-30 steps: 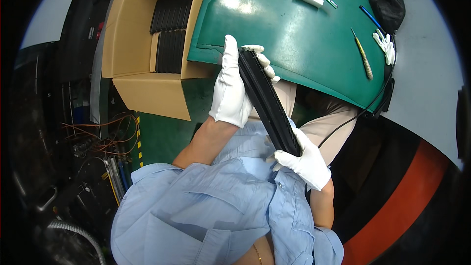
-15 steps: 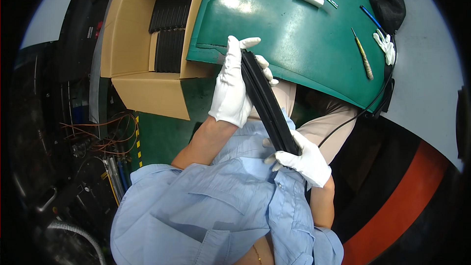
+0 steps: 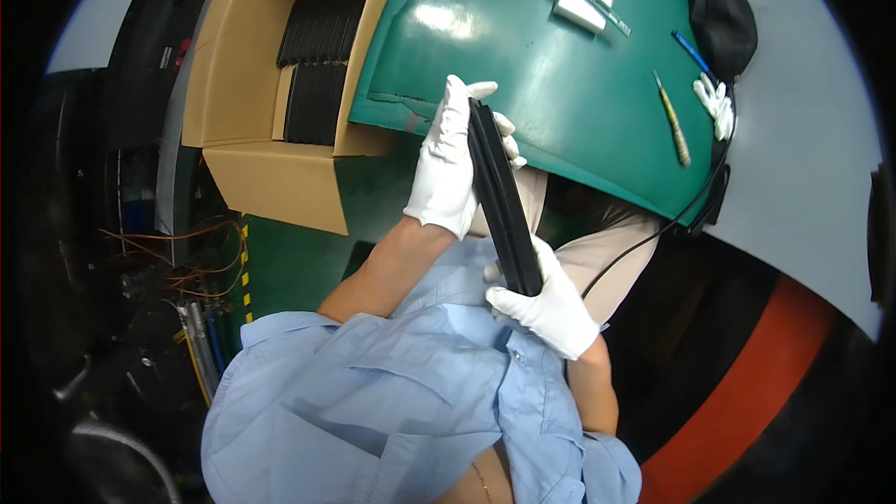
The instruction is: The person sits at a green workbench and assembles black rectangular electronic components. They use a small metal tool to press parts into the components, then place the finished units into a cardboard box. The person also moves to a large industrial machine to insert components into a vertical rack and returns to the bench to continue assembly.
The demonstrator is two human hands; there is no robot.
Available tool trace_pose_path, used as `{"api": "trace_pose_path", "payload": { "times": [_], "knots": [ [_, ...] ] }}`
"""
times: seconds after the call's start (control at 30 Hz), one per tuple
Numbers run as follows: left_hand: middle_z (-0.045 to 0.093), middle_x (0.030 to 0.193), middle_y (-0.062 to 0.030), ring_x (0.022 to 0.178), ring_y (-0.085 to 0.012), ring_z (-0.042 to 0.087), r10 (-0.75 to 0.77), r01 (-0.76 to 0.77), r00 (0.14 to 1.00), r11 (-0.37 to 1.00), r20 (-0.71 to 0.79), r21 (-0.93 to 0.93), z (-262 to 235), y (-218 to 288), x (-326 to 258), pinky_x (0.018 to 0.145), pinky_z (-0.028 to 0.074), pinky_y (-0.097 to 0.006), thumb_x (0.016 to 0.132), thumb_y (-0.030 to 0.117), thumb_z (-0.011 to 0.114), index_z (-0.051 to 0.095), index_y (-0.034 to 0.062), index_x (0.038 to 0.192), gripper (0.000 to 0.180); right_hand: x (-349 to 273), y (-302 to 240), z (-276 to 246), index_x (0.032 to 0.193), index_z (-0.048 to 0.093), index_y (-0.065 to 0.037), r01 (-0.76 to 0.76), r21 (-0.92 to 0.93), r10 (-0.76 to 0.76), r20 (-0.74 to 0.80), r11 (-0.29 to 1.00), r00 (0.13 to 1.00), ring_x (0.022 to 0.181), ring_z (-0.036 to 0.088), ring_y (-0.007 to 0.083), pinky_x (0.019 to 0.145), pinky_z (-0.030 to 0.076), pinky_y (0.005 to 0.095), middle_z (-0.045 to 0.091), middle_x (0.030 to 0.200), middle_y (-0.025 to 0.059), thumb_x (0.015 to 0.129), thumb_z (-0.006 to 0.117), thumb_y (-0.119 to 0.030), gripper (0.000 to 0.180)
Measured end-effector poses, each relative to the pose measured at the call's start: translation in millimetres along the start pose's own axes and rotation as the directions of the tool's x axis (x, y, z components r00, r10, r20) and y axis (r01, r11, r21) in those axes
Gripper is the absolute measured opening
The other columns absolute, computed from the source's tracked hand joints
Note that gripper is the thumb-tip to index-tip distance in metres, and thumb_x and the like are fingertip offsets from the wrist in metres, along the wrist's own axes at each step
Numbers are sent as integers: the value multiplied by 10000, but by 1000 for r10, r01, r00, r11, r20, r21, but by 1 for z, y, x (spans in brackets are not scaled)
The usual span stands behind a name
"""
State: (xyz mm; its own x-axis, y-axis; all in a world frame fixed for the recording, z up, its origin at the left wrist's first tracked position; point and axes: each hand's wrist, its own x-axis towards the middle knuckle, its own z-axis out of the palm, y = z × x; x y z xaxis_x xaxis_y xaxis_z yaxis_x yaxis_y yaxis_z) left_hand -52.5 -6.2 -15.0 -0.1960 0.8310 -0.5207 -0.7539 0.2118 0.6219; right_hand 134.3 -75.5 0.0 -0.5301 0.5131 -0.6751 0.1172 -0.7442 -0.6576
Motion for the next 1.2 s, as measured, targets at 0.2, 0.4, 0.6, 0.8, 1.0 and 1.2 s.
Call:
{"api": "trace_pose_path", "payload": {
  "times": [0.2, 0.4, 0.6, 0.8, 1.0, 1.2],
  "knots": [
    [619, 980, -48, 857, -122, 629, 25, -59, 996, 887, 80, 459, 8, -1, -38, 773, 535, -302, 917, 302, 765, 489, 12, 1198, 488, 24, -1, 15, 1366, 389, -27, 115, -176, -148, -185, 978, 971, 698, 639, 122, 628, 537, 267, 625, 932, 56, 894, 723, -51, 579],
    [599, 914, -49, 791, -145, 647, 258, -263, 964, 913, 60, 311, -28, 36, -4, 715, 554, -305, 863, 110, 760, 487, 25, 1104, 375, 67, -42, 58, 1561, 221, 14, 248, -786, -441, -35, 566, 897, 1087, 671, 325, 952, 529, 420, 533, 1404, 288, 829, 818, -317, 1000],
    [632, 1059, -236, 948, -304, 642, 621, -302, 765, 581, -172, 756, -231, 201, 157, 879, 532, -380, 780, 157, 732, 245, -67, 1458, 864, 62, -76, 61, 1542, 323, 4, 242, -703, -373, -36, 669, 927, 1143, 648, 260, 948, 535, 354, 600, 1354, 211, 886, 774, -221, 827],
    [548, 1311, -300, 1264, -449, 541, 629, 466, 621, 184, -468, 865, -455, 249, 245, 1075, 460, -474, 783, 263, 750, 532, 27, 1292, 602, 61, -41, 20, 1488, 409, 22, 11, -622, -189, -221, 783, 957, 1078, 641, 198, 962, 517, 316, 645, 1237, 156, 984, 612, -21, 545],
    [529, 1432, -187, 1326, -357, 531, 484, 687, 622, 41, -616, 726, -534, 216, 299, 1073, 461, -491, 892, 178, 650, 489, 93, 1364, 505, 62, -41, 27, 1425, 506, 13, -143, -541, -123, -426, 829, 896, 1068, 664, 150, 930, 520, 272, 665, 1271, 151, 971, 684, -80, 496],
    [512, 1460, -150, 1362, -326, 504, 421, 752, 610, -39, -672, 658, -563, 208, 317, 1059, 467, -520, 927, 124, 622, 484, 104, 1383, 477, 94, -104, 83, 1422, 566, -84, -534, -577, 128, -596, 618, 792, 1208, 604, 244, 1022, 474, 348, 622, 1370, 136, 996, 624, -287, 476]
  ]
}}
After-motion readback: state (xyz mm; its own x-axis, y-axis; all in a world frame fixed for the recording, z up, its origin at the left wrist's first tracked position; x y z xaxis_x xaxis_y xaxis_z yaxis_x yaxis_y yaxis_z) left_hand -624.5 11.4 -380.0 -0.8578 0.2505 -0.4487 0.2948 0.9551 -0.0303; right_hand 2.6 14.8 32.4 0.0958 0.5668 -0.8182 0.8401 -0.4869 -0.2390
